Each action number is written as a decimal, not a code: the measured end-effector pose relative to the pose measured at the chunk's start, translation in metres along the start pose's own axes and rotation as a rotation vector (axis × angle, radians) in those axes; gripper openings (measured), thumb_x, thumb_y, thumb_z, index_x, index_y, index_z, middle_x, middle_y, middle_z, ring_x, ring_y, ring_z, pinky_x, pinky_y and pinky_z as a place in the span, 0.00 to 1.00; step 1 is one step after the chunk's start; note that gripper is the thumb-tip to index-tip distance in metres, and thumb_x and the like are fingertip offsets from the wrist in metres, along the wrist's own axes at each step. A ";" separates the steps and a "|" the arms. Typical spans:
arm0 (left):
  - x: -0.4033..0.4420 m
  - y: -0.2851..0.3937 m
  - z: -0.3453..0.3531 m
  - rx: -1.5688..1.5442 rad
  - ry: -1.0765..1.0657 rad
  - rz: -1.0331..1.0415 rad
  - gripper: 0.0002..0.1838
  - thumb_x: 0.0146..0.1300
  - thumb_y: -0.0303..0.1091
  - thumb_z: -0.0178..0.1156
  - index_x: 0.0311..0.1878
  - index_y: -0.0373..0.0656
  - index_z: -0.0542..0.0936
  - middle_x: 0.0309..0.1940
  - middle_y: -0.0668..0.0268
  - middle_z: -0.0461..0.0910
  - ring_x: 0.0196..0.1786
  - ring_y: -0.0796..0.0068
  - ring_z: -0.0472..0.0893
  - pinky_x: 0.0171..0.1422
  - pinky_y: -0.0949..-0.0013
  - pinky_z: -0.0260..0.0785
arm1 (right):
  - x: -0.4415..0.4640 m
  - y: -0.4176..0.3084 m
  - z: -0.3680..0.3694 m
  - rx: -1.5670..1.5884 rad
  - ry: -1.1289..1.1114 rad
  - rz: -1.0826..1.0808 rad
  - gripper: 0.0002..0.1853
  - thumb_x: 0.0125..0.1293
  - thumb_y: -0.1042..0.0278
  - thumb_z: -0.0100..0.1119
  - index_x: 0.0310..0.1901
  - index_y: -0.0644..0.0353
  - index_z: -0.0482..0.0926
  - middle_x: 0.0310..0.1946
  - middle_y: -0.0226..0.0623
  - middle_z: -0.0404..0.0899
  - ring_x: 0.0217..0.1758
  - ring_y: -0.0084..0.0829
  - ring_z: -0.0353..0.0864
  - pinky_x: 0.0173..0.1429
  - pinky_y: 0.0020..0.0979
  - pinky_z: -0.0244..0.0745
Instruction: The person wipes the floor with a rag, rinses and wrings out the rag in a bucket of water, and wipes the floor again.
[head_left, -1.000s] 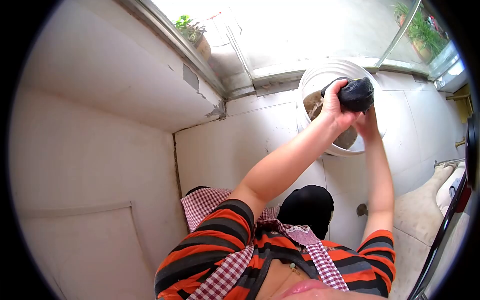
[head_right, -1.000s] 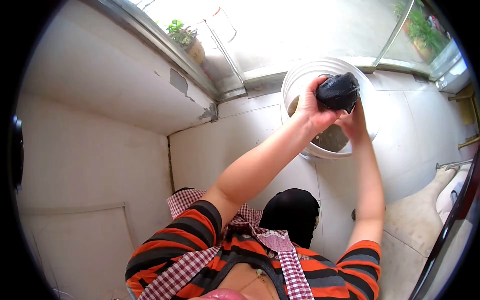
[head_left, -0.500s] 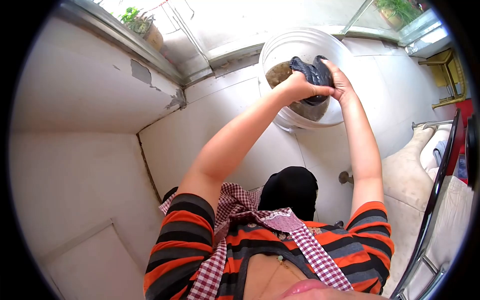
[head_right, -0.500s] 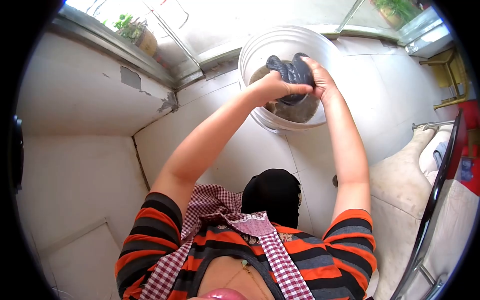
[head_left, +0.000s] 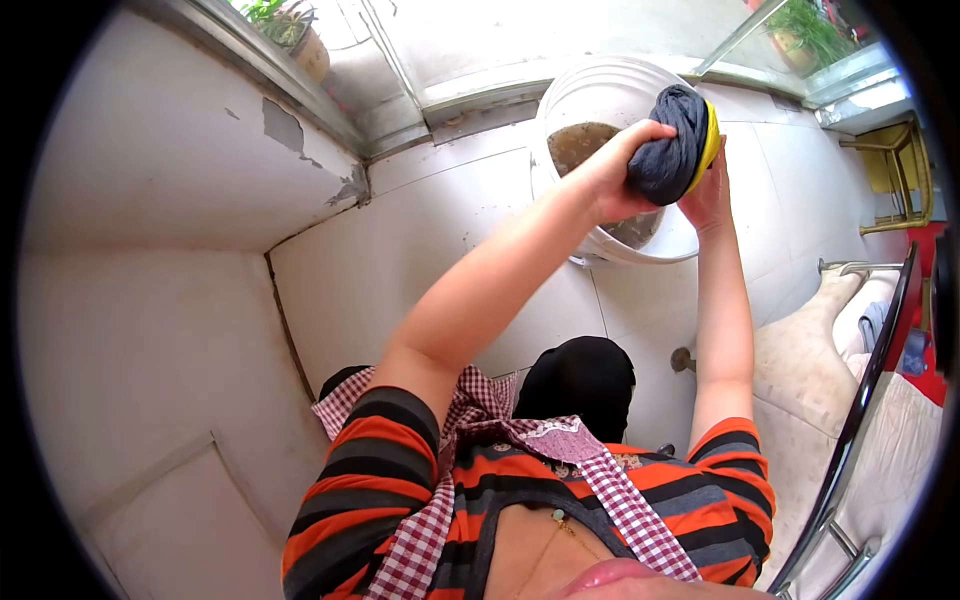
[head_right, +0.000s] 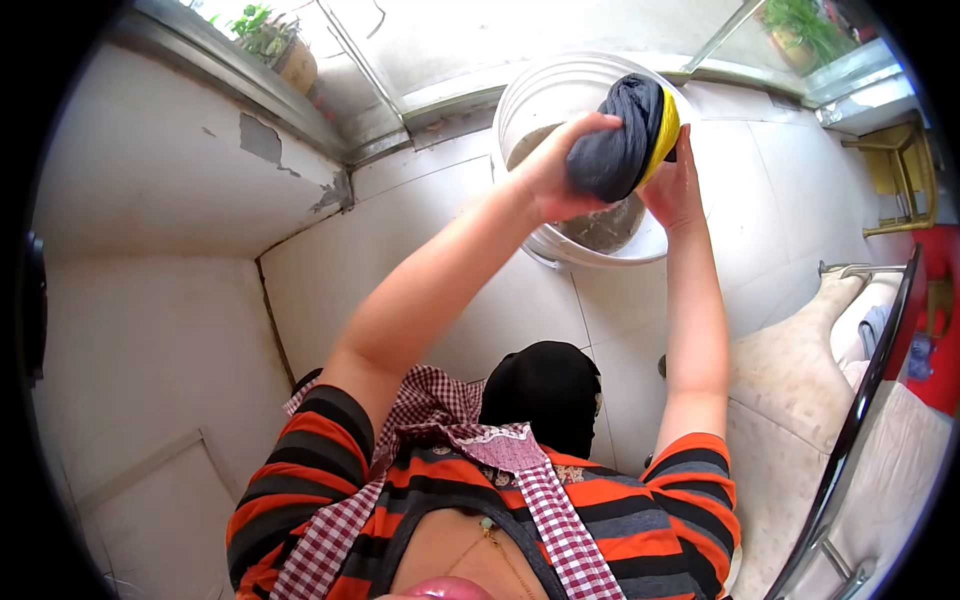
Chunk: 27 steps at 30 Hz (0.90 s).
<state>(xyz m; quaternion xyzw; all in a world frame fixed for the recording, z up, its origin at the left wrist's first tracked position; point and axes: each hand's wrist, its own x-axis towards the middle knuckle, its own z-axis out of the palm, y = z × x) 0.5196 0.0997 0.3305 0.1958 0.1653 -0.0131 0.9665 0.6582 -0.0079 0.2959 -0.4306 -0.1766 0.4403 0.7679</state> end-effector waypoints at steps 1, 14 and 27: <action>0.000 -0.003 0.004 -0.146 -0.027 -0.024 0.20 0.54 0.48 0.61 0.46 0.47 0.77 0.40 0.65 0.79 0.43 0.72 0.78 0.46 0.67 0.70 | -0.002 0.002 0.009 0.052 0.017 -0.008 0.41 0.64 0.30 0.36 0.67 0.58 0.58 0.62 0.46 0.65 0.66 0.39 0.65 0.68 0.41 0.61; 0.016 -0.022 -0.017 1.273 0.296 0.417 0.49 0.39 0.48 0.74 0.52 0.21 0.58 0.39 0.42 0.77 0.44 0.55 0.80 0.46 0.67 0.73 | 0.015 -0.025 0.014 -0.410 -0.096 0.175 0.13 0.56 0.68 0.66 0.39 0.52 0.70 0.34 0.28 0.71 0.39 0.20 0.73 0.44 0.23 0.73; -0.009 0.037 0.002 1.373 0.031 0.363 0.58 0.33 0.53 0.78 0.64 0.34 0.59 0.49 0.44 0.74 0.50 0.56 0.78 0.57 0.66 0.68 | 0.004 -0.032 0.022 -0.145 0.075 -0.040 0.12 0.62 0.64 0.57 0.44 0.61 0.75 0.42 0.37 0.78 0.45 0.29 0.78 0.54 0.29 0.74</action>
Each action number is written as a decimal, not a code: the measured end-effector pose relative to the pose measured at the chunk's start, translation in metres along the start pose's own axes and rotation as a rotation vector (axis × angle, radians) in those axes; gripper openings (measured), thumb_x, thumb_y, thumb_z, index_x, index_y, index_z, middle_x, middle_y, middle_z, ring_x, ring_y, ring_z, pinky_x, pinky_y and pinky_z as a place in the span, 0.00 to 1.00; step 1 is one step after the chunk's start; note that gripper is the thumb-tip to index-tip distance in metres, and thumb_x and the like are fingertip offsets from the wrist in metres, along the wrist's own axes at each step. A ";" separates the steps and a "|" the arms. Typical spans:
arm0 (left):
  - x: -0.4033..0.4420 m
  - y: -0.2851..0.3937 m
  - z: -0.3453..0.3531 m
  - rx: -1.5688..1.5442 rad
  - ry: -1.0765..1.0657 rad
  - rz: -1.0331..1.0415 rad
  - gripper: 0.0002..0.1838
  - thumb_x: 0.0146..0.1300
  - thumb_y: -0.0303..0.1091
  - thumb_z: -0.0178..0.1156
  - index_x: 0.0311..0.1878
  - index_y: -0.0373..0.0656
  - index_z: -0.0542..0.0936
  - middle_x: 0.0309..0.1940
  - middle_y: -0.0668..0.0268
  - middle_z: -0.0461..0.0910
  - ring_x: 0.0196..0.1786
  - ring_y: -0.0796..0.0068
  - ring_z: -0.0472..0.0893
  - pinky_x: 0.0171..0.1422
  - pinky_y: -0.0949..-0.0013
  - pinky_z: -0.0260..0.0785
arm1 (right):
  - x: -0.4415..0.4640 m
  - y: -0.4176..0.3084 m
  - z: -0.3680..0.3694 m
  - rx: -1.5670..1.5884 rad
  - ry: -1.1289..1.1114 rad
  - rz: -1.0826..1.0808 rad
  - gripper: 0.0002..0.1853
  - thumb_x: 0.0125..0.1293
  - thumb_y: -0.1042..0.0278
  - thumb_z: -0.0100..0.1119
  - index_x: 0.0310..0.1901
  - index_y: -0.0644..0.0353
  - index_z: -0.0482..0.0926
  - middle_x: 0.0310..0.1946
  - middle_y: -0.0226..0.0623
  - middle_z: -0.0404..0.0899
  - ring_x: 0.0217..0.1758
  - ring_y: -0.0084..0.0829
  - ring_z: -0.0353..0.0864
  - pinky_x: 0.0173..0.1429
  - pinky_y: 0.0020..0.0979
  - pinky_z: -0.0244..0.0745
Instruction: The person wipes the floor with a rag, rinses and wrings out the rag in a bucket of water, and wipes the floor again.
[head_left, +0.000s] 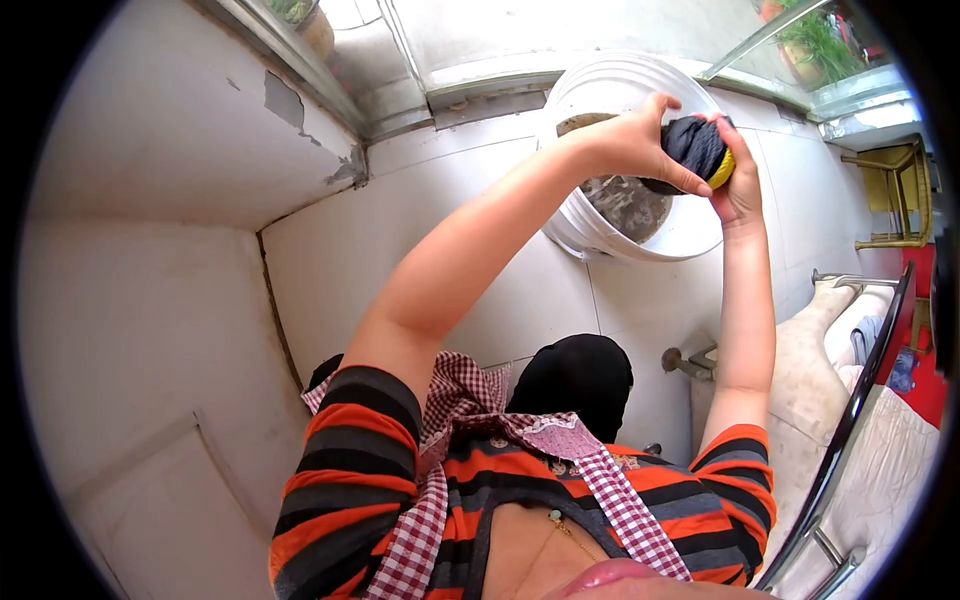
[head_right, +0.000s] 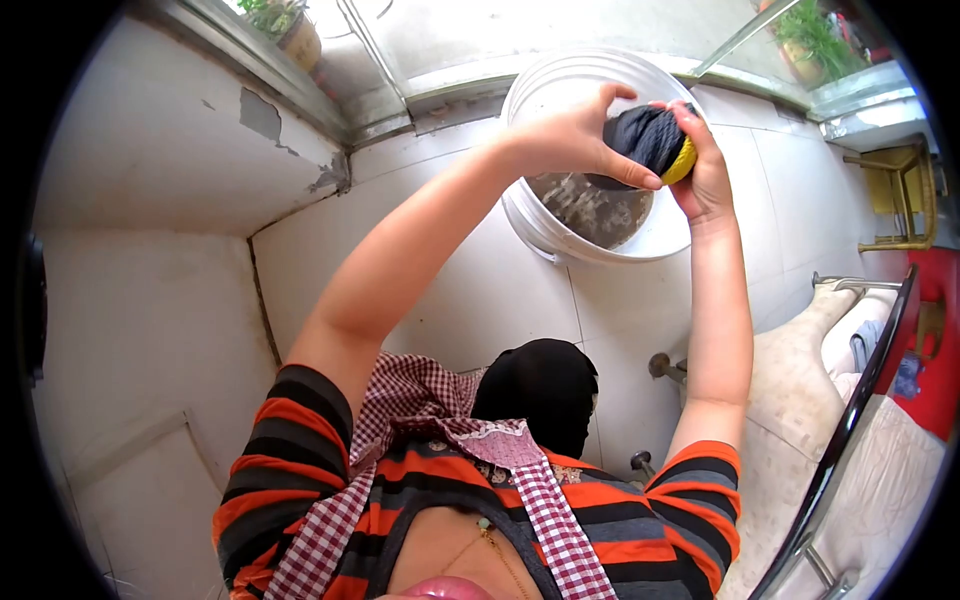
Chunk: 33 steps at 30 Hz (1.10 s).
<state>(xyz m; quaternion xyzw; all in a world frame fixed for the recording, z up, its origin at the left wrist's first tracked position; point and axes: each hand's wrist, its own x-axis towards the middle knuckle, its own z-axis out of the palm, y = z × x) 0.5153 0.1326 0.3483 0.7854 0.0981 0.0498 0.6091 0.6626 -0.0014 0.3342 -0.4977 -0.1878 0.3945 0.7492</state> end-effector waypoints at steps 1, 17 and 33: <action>0.002 -0.002 0.003 0.105 0.049 0.143 0.57 0.33 0.51 0.78 0.64 0.35 0.58 0.49 0.44 0.74 0.50 0.54 0.78 0.56 0.65 0.69 | 0.002 -0.004 0.003 0.012 0.006 0.016 0.12 0.62 0.64 0.57 0.43 0.62 0.75 0.41 0.37 0.79 0.44 0.28 0.78 0.53 0.29 0.74; 0.011 -0.012 0.011 -0.077 0.548 0.071 0.51 0.40 0.50 0.76 0.62 0.33 0.60 0.53 0.47 0.70 0.54 0.56 0.75 0.57 0.61 0.69 | 0.024 0.001 0.018 0.094 0.221 -0.217 0.14 0.67 0.61 0.50 0.43 0.64 0.75 0.38 0.37 0.79 0.42 0.31 0.79 0.51 0.33 0.75; 0.002 0.028 0.019 0.600 0.150 1.136 0.19 0.35 0.27 0.68 0.37 0.48 0.80 0.42 0.66 0.76 0.51 0.64 0.74 0.60 0.62 0.65 | 0.033 -0.020 0.014 0.310 -0.390 0.426 0.08 0.65 0.65 0.54 0.38 0.61 0.72 0.30 0.31 0.75 0.36 0.22 0.74 0.44 0.24 0.72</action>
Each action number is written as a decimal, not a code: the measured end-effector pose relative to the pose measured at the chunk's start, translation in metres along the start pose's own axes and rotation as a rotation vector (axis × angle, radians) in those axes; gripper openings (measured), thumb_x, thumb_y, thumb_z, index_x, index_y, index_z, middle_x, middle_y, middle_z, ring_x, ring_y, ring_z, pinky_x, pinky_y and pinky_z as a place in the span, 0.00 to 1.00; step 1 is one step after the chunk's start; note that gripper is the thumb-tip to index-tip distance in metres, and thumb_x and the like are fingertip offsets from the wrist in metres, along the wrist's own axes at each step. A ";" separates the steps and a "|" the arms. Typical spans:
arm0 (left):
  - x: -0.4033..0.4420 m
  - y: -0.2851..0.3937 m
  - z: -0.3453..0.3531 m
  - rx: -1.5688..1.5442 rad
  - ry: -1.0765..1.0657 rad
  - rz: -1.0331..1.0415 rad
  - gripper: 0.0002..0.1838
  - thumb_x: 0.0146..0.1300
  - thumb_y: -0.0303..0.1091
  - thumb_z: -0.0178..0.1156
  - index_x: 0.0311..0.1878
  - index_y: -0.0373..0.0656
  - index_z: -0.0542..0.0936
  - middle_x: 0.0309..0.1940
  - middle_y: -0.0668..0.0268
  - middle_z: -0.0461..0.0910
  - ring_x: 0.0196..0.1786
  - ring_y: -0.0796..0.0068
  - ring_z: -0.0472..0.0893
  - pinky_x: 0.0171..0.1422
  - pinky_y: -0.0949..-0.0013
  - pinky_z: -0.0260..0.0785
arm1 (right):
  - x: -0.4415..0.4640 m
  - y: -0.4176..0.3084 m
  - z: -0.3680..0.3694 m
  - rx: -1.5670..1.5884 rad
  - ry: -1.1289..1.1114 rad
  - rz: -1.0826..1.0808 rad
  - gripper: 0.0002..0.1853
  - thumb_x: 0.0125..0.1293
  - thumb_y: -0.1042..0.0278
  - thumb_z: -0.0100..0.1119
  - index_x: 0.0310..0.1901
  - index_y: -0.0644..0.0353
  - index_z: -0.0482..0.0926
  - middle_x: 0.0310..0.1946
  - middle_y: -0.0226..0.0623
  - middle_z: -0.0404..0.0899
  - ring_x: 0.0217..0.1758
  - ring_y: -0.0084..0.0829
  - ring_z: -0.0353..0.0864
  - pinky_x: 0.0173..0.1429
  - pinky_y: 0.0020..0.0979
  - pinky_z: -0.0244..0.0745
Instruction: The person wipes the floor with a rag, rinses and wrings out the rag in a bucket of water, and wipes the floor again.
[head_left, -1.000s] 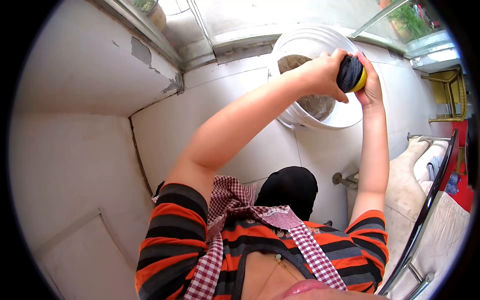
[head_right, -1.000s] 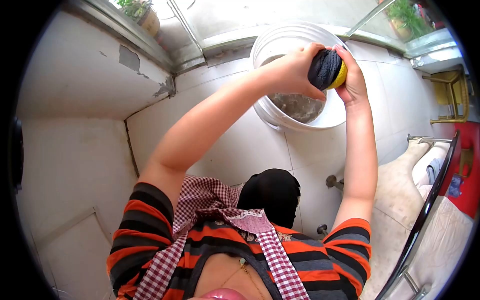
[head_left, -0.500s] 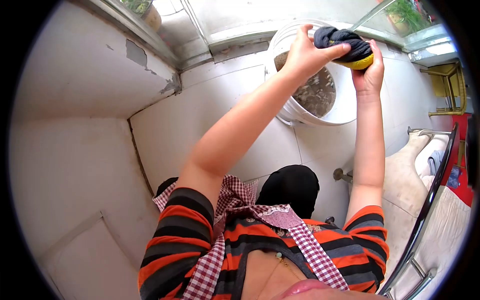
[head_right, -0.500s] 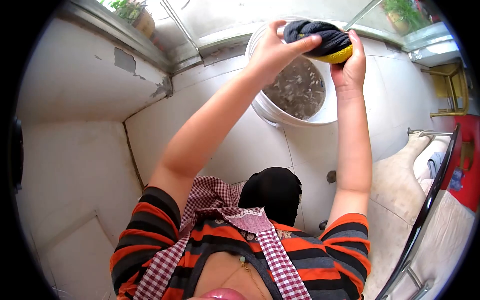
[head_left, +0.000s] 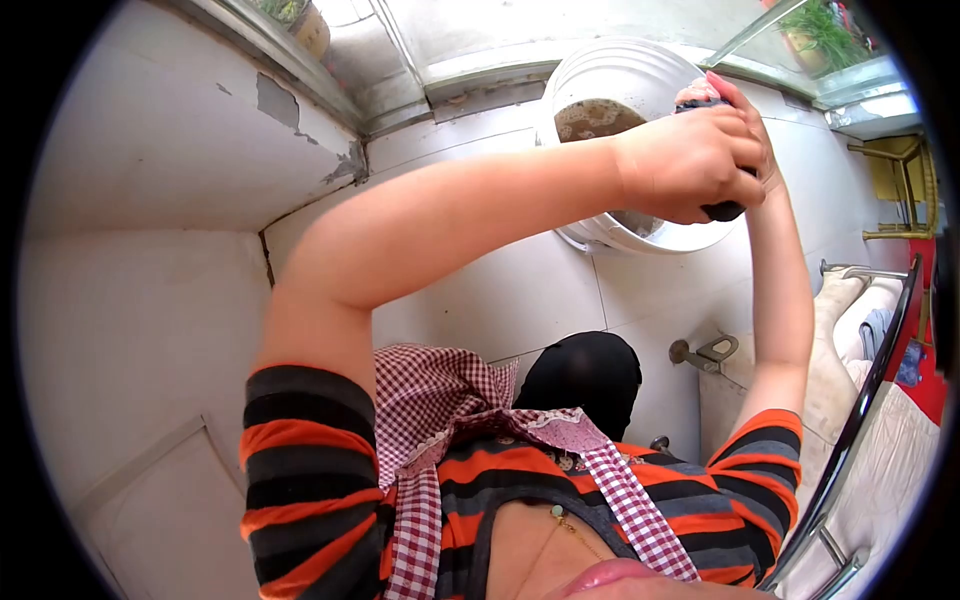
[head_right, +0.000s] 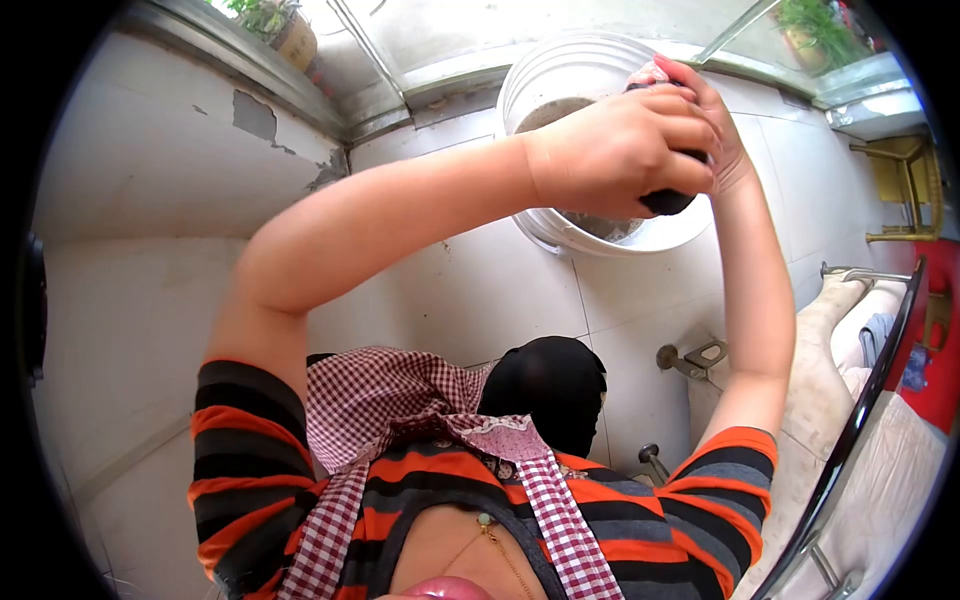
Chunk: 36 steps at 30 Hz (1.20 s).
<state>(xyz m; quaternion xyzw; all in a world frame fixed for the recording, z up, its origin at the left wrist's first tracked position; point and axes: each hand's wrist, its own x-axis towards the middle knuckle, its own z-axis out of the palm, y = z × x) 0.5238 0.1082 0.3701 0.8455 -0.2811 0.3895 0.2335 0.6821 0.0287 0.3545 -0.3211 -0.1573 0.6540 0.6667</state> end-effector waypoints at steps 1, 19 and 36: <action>0.001 -0.002 0.000 0.011 -0.069 0.051 0.18 0.36 0.26 0.67 0.36 0.48 0.80 0.40 0.66 0.76 0.51 0.64 0.74 0.59 0.63 0.65 | -0.002 0.002 0.017 0.015 0.043 0.022 0.08 0.63 0.66 0.57 0.36 0.60 0.71 0.28 0.30 0.74 0.33 0.21 0.73 0.42 0.23 0.71; -0.050 -0.024 -0.042 -0.025 0.230 -0.282 0.24 0.42 0.32 0.72 0.45 0.46 0.76 0.49 0.64 0.75 0.55 0.61 0.72 0.60 0.63 0.66 | 0.022 -0.005 0.047 -0.353 0.261 -0.117 0.14 0.66 0.58 0.54 0.48 0.56 0.76 0.42 0.33 0.79 0.48 0.25 0.78 0.54 0.32 0.74; -0.386 0.092 -0.135 -0.859 1.710 -1.627 0.20 0.61 0.50 0.60 0.42 0.41 0.76 0.38 0.63 0.78 0.40 0.71 0.77 0.50 0.69 0.70 | 0.138 0.341 0.110 -1.109 -0.104 0.285 0.19 0.66 0.57 0.56 0.52 0.59 0.69 0.41 0.32 0.74 0.41 0.21 0.72 0.44 0.23 0.70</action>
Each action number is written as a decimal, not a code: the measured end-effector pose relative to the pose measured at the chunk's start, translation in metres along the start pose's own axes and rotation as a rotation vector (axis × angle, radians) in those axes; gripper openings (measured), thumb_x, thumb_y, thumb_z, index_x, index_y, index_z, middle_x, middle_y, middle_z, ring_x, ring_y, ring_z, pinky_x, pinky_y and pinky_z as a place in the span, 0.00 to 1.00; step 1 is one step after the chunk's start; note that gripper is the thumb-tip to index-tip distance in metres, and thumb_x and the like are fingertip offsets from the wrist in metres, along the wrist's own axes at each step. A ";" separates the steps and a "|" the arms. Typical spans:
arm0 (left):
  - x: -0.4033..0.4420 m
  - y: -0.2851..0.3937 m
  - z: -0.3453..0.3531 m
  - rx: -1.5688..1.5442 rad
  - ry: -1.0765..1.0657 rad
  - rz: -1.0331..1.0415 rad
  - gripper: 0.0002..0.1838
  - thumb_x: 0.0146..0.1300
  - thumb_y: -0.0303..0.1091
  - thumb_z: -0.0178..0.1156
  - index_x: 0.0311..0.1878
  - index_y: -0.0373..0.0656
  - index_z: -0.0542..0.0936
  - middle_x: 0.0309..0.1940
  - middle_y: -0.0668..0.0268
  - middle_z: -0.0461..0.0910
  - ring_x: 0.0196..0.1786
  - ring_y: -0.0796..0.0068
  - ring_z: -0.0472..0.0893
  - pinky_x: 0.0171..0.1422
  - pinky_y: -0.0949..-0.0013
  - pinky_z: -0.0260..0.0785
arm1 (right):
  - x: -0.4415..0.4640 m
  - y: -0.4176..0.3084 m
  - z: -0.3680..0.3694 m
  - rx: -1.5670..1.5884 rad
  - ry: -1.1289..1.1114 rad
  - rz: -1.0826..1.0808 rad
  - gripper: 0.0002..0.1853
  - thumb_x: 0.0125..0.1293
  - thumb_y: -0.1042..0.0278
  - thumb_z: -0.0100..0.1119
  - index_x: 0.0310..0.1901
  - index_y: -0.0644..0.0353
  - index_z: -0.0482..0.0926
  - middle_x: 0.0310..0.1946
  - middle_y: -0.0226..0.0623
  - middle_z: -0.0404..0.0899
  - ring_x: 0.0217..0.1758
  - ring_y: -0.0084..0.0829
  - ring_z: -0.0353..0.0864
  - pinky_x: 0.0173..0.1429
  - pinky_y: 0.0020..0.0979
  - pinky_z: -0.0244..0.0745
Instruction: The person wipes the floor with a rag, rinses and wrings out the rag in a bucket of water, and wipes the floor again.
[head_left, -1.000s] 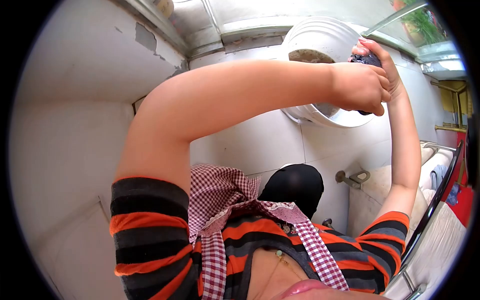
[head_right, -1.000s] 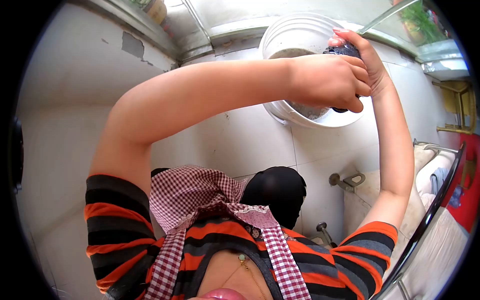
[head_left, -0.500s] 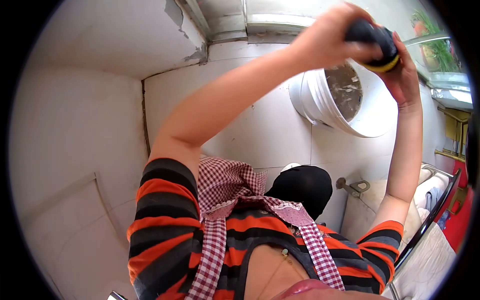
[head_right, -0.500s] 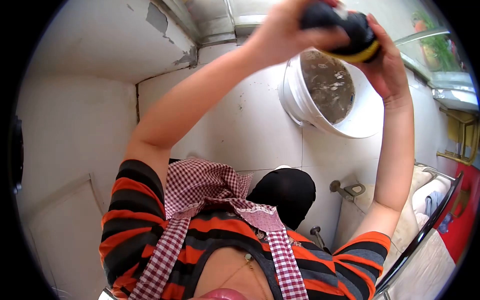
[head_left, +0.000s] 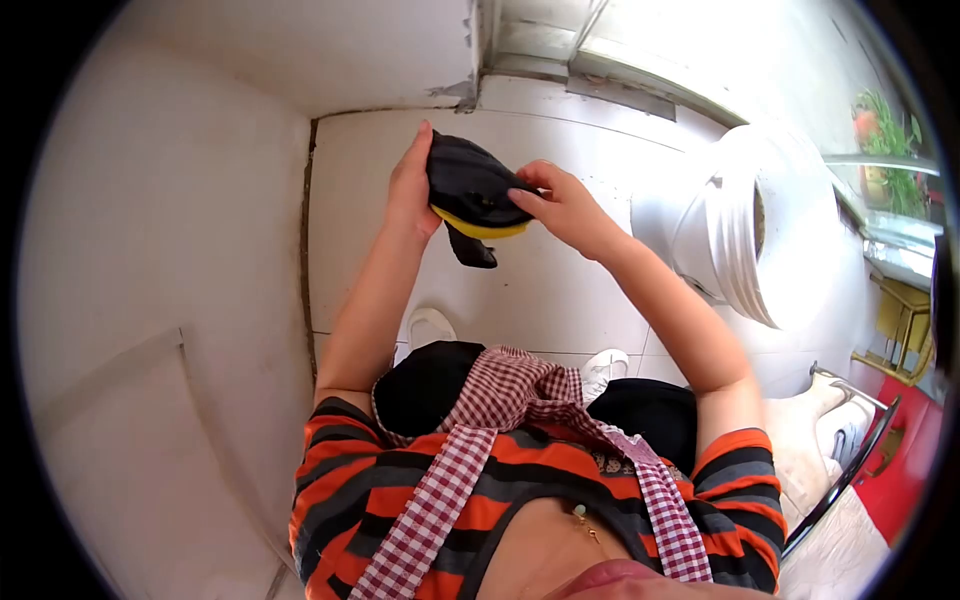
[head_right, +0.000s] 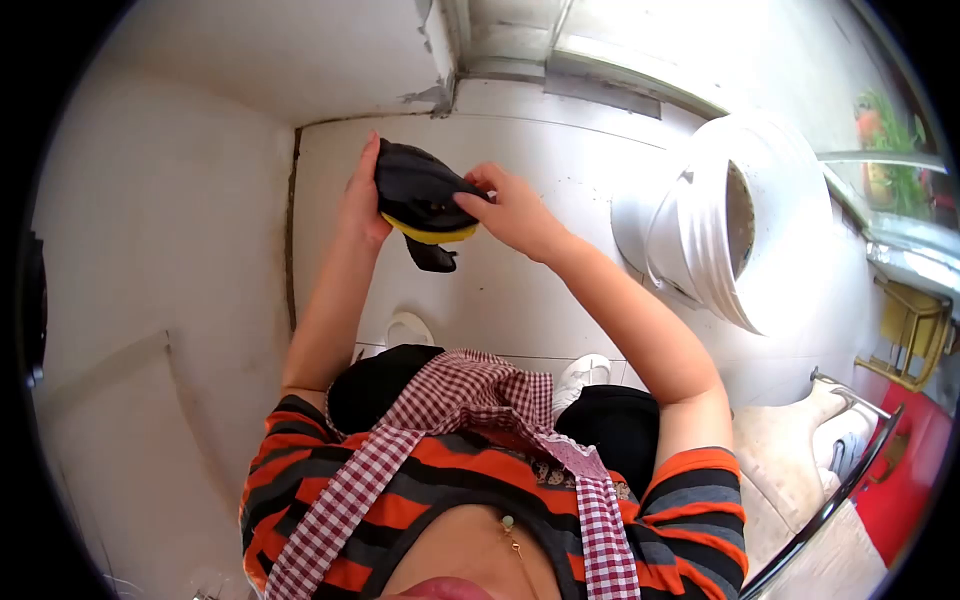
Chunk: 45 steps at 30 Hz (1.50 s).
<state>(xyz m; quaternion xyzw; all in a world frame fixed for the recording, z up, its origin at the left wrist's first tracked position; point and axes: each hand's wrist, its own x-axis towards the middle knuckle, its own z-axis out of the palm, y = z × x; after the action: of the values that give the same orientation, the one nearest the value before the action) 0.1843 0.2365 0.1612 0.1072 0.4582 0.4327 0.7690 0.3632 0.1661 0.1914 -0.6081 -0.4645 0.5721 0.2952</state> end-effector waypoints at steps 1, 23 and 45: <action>0.007 -0.006 -0.015 0.092 -0.002 0.036 0.21 0.61 0.51 0.60 0.41 0.41 0.76 0.38 0.64 0.78 0.40 0.72 0.77 0.50 0.69 0.70 | 0.005 0.022 0.007 -0.017 0.036 -0.077 0.16 0.67 0.58 0.55 0.50 0.59 0.70 0.40 0.31 0.75 0.40 0.20 0.71 0.43 0.23 0.69; 0.013 0.002 -0.079 0.270 -0.370 0.339 0.21 0.56 0.32 0.65 0.53 0.40 0.74 0.46 0.65 0.77 0.50 0.74 0.75 0.58 0.69 0.66 | 0.013 -0.021 0.006 -0.086 0.131 -0.191 0.11 0.67 0.69 0.54 0.45 0.63 0.65 0.34 0.36 0.75 0.36 0.21 0.71 0.40 0.24 0.68; -0.042 -0.025 -0.300 1.113 0.780 0.525 0.23 0.67 0.43 0.52 0.59 0.38 0.69 0.60 0.54 0.68 0.63 0.57 0.66 0.68 0.60 0.55 | -0.044 0.079 0.051 -0.684 -0.566 -0.065 0.25 0.61 0.62 0.59 0.59 0.60 0.66 0.62 0.52 0.63 0.62 0.51 0.65 0.64 0.43 0.63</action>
<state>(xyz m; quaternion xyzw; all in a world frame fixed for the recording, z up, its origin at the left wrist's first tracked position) -0.0494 0.1193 0.0057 0.4267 0.8103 0.3126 0.2524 0.3356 0.0868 0.1307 -0.4753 -0.7084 0.5199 -0.0439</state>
